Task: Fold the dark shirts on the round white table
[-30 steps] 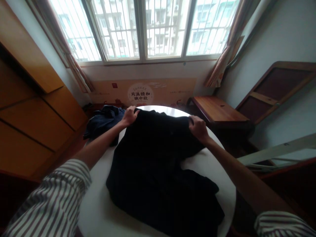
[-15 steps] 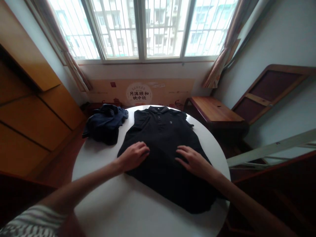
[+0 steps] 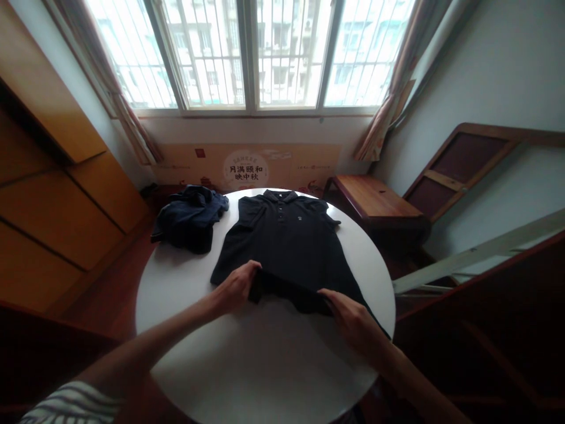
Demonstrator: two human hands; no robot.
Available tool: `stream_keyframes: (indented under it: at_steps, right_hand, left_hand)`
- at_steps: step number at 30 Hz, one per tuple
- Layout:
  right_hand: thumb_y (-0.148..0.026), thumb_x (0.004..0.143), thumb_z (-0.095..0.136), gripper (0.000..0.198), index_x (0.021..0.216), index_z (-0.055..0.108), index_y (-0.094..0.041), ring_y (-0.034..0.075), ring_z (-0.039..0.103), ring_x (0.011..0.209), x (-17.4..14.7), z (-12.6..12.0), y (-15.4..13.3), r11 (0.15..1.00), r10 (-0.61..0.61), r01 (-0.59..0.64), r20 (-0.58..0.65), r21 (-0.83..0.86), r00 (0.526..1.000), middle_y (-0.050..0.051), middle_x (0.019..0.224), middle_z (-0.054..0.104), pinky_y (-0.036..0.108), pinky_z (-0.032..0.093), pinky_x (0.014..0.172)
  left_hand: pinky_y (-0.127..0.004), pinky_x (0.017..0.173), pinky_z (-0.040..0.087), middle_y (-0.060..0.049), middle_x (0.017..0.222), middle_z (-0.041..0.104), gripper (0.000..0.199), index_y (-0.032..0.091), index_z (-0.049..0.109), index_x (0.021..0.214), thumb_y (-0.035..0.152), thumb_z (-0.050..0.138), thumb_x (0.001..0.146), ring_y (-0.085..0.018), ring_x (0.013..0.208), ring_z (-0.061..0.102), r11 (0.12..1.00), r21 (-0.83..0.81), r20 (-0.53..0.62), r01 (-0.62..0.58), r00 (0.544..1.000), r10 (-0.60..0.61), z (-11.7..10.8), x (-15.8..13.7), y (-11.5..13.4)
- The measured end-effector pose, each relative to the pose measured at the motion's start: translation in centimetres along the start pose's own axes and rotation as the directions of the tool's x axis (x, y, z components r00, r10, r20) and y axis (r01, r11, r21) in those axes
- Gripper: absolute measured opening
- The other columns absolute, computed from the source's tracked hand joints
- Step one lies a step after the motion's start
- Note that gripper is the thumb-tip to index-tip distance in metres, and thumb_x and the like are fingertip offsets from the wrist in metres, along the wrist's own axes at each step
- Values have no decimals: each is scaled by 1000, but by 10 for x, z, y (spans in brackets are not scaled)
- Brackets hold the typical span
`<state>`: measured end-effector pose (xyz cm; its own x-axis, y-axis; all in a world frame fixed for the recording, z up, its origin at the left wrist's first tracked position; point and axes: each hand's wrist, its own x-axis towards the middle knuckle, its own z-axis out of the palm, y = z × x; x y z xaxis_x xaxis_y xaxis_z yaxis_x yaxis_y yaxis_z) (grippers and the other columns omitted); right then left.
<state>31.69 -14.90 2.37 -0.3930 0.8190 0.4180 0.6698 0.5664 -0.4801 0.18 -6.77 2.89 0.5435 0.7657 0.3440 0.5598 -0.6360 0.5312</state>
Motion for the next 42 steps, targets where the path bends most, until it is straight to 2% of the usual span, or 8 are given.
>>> stream_keyframes:
  at_steps: [2,6,13,19,30,36,39,42]
  right_hand:
    - [-20,99,43,29,127,54,-20,24,71,101,14,-3,-1,998,64,-64,-2,17,998,12,114,70,38,59,86]
    - [-14,87,59,51,135,45,-20,28,67,109,34,-8,-5,999,15,-9,171,-35,985,13,126,64,42,56,90]
    - [10,65,42,82,141,47,-22,23,68,100,35,-29,-14,984,13,44,322,-170,947,11,119,61,35,55,84]
    - [0,80,49,50,123,63,-20,21,68,92,17,-60,-1,995,10,23,338,-93,941,7,104,68,31,54,79]
    - [-8,88,45,38,119,64,-21,22,70,99,9,-61,1,999,38,-35,99,-37,994,9,110,72,34,56,87]
    - [2,78,42,52,119,65,-21,19,67,99,9,-72,3,994,-108,107,153,18,982,8,107,68,32,55,88]
    - [-4,88,39,45,122,62,-22,19,67,98,7,-74,0,994,-102,95,109,60,989,9,107,67,31,55,86]
    - [-12,94,36,40,123,59,-25,19,67,94,4,-73,-4,997,-8,3,60,75,998,8,104,67,31,56,84]
  left_hand:
    - [-33,80,52,-5,89,62,28,19,49,116,39,39,100,-19,83,64,999,19,17,49,999,-50,-5,14,6]
    - [-47,87,49,-11,104,60,81,18,48,126,64,77,67,-31,96,60,964,262,52,-52,998,40,9,26,26]
    - [-44,93,48,-11,112,61,38,20,56,125,6,51,90,-26,104,59,852,436,130,-291,957,260,32,15,34]
    - [-46,97,50,-11,118,65,40,18,57,127,15,63,88,-25,106,61,876,351,203,-329,941,272,6,-3,16]
    - [-31,76,57,-7,92,68,25,18,63,106,11,42,95,-18,84,66,977,189,-67,-102,991,116,-8,-42,7]
    - [-29,69,55,-4,88,71,23,21,61,109,27,45,95,-19,77,69,982,18,-354,189,919,-171,-53,-42,20]
    - [-28,72,54,-5,95,71,25,21,64,108,31,46,95,-19,84,69,980,-14,-316,198,929,-192,-68,-44,28]
    - [-24,61,50,0,77,67,18,21,64,99,34,54,92,-16,68,64,981,-42,-129,190,972,-194,-72,-46,31]
